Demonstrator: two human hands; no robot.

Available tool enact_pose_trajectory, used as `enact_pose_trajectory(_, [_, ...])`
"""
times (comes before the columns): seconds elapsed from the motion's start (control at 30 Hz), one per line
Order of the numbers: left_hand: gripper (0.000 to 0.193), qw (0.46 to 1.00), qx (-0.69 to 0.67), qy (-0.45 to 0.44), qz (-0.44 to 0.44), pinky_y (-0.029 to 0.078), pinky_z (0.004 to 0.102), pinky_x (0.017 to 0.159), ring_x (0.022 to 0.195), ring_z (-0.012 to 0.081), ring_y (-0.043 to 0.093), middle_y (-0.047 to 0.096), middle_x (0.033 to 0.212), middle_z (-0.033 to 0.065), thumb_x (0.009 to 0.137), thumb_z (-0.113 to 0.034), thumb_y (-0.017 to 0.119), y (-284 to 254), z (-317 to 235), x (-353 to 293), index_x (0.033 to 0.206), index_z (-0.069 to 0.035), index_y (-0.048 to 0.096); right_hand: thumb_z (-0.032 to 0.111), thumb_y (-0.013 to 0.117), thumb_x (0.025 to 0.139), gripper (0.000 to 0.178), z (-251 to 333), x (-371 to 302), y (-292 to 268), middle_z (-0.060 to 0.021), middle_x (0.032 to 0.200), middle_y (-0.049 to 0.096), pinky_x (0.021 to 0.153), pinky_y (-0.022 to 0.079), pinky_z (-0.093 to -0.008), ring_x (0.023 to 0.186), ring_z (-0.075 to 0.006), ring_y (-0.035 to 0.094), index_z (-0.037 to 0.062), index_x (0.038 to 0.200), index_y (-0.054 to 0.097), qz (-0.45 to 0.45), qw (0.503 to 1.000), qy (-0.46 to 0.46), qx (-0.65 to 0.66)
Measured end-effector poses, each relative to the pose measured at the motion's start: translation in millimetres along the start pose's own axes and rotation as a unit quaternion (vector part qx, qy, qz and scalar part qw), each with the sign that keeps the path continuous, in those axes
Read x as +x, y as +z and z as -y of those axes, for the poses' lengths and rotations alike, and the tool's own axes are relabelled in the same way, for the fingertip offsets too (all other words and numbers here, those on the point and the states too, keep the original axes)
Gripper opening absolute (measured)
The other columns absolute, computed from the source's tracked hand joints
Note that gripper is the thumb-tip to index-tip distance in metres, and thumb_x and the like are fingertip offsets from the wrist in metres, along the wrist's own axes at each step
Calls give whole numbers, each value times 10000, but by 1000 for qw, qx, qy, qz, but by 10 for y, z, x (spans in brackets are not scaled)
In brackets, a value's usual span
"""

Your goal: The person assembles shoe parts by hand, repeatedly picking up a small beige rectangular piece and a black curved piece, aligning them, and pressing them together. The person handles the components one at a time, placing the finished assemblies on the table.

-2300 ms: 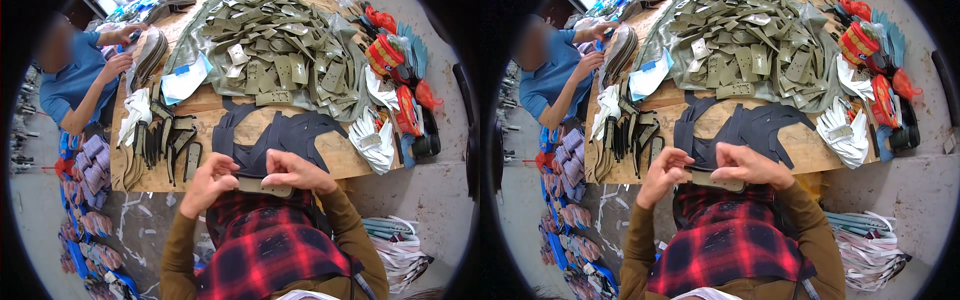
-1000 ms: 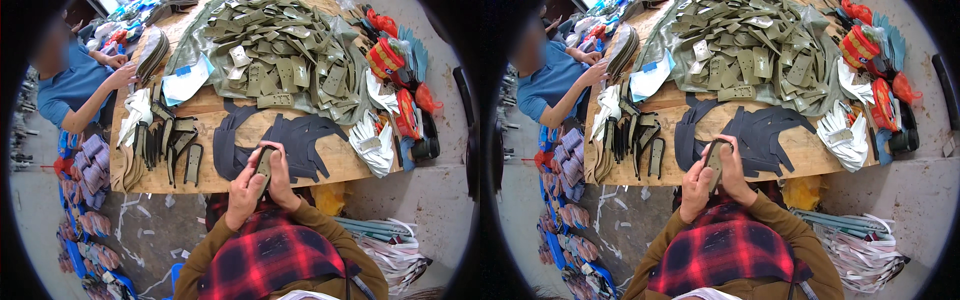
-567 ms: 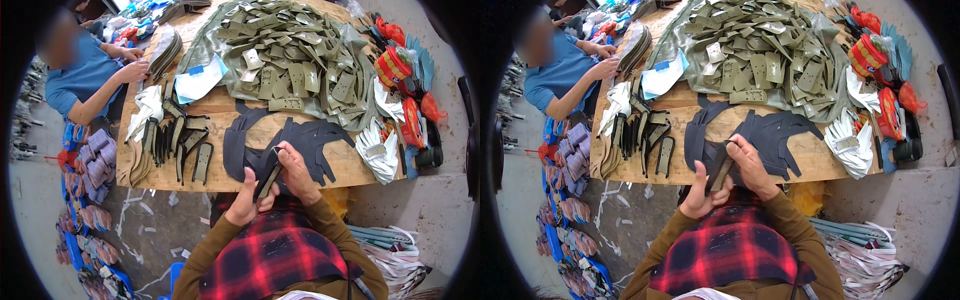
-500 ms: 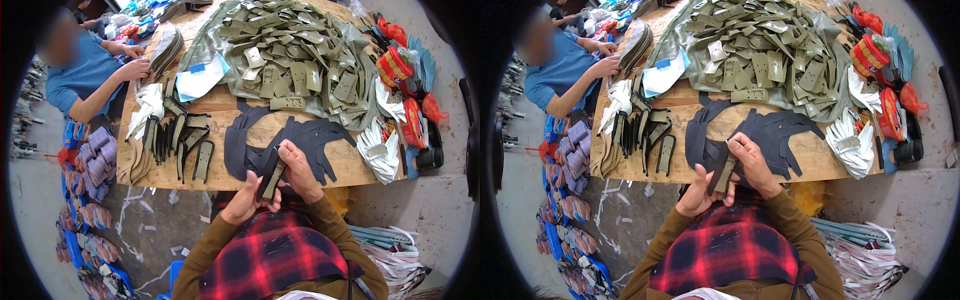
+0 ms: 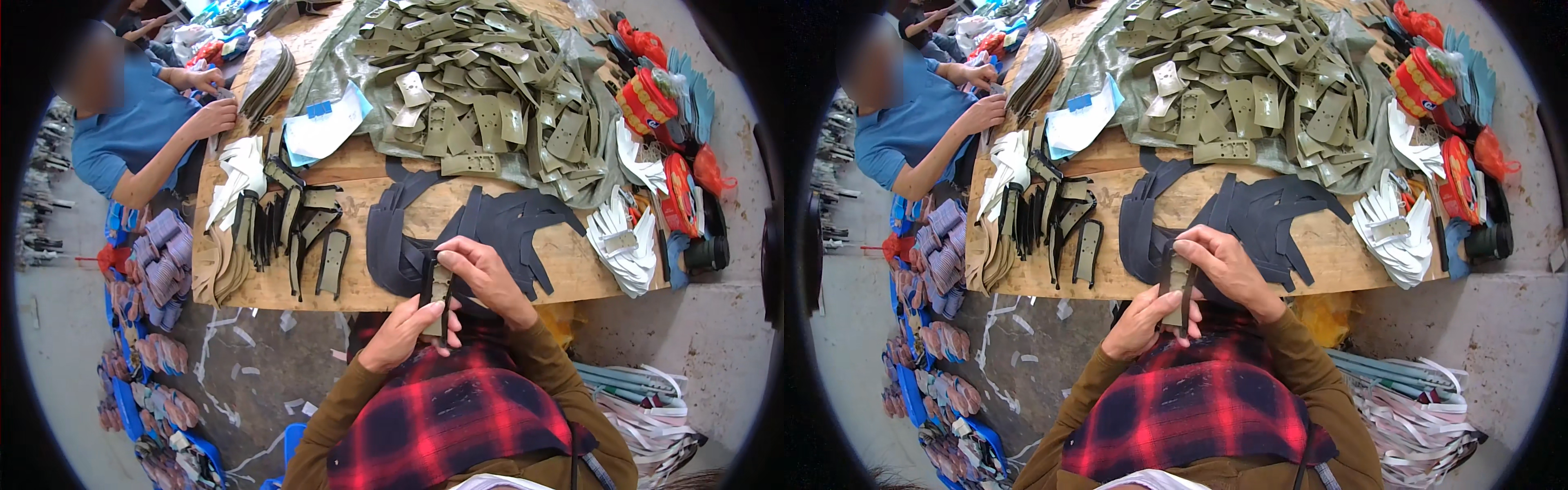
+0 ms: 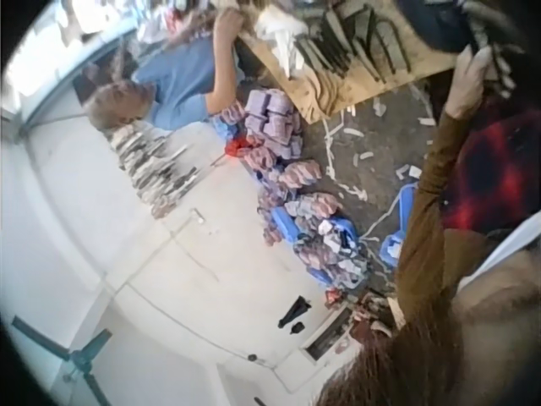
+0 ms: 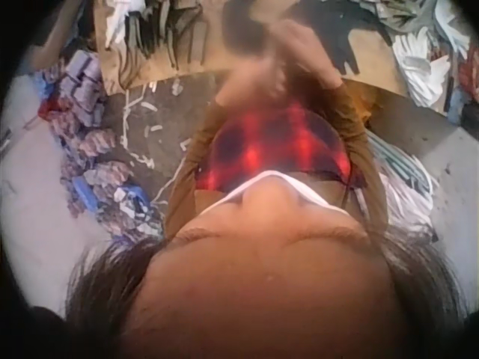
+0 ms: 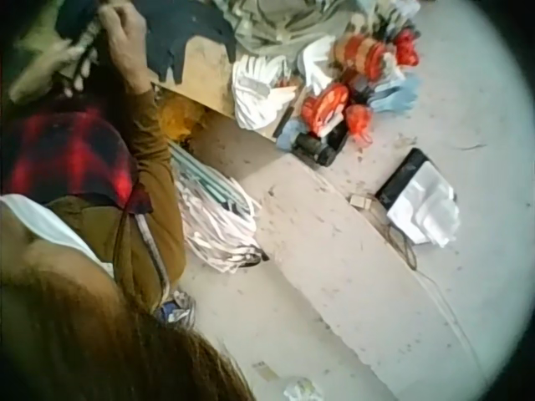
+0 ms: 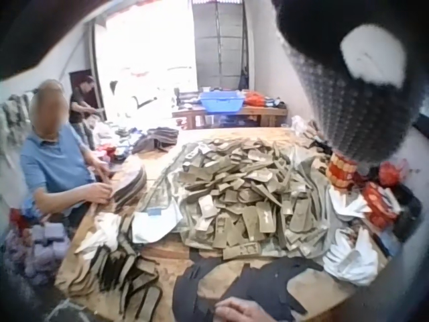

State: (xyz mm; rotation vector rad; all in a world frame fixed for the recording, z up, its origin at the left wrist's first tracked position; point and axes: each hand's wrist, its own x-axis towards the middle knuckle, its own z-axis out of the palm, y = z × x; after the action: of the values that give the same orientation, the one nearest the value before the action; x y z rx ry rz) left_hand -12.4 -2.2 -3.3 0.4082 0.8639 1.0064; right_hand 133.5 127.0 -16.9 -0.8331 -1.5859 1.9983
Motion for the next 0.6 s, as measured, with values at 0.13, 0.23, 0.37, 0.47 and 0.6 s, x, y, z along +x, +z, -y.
enact_pose_trajectory(0.13, [351,999,-32,-2,9,532,257,563,740,153,637,612,945,90,1044,-250,439,-16,18,-9,1263,20,484,241,534,1023,272,-115,-12,51,23,885,600,758,448,-220,841,-49,526,-7,1078,632,-1,999,19,27])
enact_pose_trajectory(0.23, [344,999,-52,-15,10,499,236,521,721,143,626,604,925,78,1029,-234,470,-42,68,-3,1268,14,480,236,520,1029,277,-206,-71,115,23,883,597,737,447,-210,836,-40,522,-11,1098,625,-21,998,35,54])
enact_pose_trajectory(0.37, [338,998,-62,-25,5,472,217,487,704,139,617,596,916,73,1003,-190,507,-85,112,-1,1271,13,477,248,516,1031,301,-278,-120,138,8,937,590,714,469,-211,848,-42,525,-1,1186,586,-7,998,43,55])
enact_pose_trajectory(0.47, [345,998,-52,-29,-5,446,210,463,695,145,612,593,922,80,978,-150,530,-117,110,-4,1271,24,475,257,519,1029,337,-124,-160,222,-13,1013,576,726,511,-226,884,-54,542,16,1263,535,-4,994,85,73])
enact_pose_trajectory(0.6, [335,998,-52,-31,-8,426,211,442,662,140,607,597,877,77,937,-94,572,-138,99,-9,1241,23,493,247,534,1021,356,-196,-158,200,-31,1066,569,755,546,-250,936,-68,561,26,1298,501,12,993,91,81])
